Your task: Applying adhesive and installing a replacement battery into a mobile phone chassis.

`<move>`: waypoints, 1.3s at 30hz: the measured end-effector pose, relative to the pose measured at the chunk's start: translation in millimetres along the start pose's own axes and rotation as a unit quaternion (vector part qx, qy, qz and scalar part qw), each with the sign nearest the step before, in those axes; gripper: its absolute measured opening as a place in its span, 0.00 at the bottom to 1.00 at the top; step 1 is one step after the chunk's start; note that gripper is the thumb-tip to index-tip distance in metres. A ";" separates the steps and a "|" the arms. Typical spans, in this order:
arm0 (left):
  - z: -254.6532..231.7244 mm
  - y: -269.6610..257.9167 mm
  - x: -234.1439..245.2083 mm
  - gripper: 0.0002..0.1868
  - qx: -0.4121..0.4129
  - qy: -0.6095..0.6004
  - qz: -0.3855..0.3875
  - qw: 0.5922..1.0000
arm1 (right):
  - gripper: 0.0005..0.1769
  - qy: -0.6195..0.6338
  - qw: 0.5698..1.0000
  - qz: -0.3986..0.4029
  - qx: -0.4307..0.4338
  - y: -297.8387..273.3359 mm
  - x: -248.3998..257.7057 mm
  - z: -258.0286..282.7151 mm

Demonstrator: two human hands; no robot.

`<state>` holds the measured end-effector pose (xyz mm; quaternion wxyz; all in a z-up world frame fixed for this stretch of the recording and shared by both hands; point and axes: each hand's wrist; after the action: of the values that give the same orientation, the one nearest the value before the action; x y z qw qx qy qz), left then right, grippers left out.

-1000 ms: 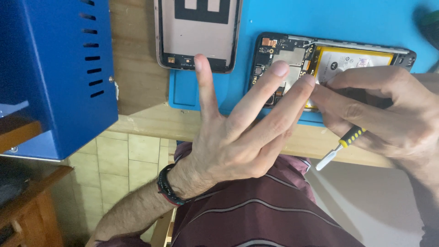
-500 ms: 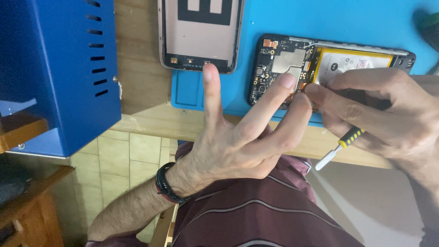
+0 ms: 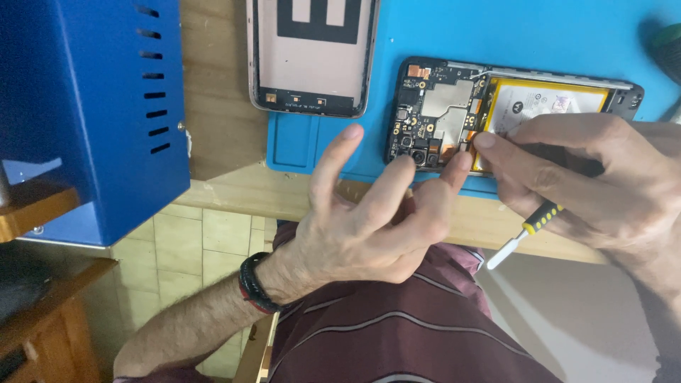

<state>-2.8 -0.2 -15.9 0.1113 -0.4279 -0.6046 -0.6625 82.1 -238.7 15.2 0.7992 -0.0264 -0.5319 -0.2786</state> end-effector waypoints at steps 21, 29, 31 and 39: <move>-0.7 2.3 8.6 0.08 0.085 -0.147 0.065 0.983 | 0.09 -0.002 1.000 -0.012 0.012 7.0 -0.7 -6.6; 0.9 1.2 7.7 0.11 0.082 -0.150 0.034 0.985 | 0.08 -0.009 1.000 0.002 0.005 1.4 -0.6 -3.9; 1.3 3.5 8.2 0.07 0.094 -0.127 0.026 0.987 | 0.09 -0.021 1.000 0.002 0.016 8.5 -1.5 -3.3; 0.8 3.6 9.1 0.08 0.064 -0.113 0.074 0.989 | 0.08 0.045 0.999 0.008 0.014 14.3 -1.0 -5.8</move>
<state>-5.5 3.0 -7.0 0.1180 -0.5359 -0.6211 -0.5596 93.5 -228.2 15.5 0.8249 -0.0072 -0.4988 -0.2658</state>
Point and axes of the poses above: each hand's wrist, its own y-axis towards the middle knuckle, its own x-axis out of the back of the hand, z = x × y
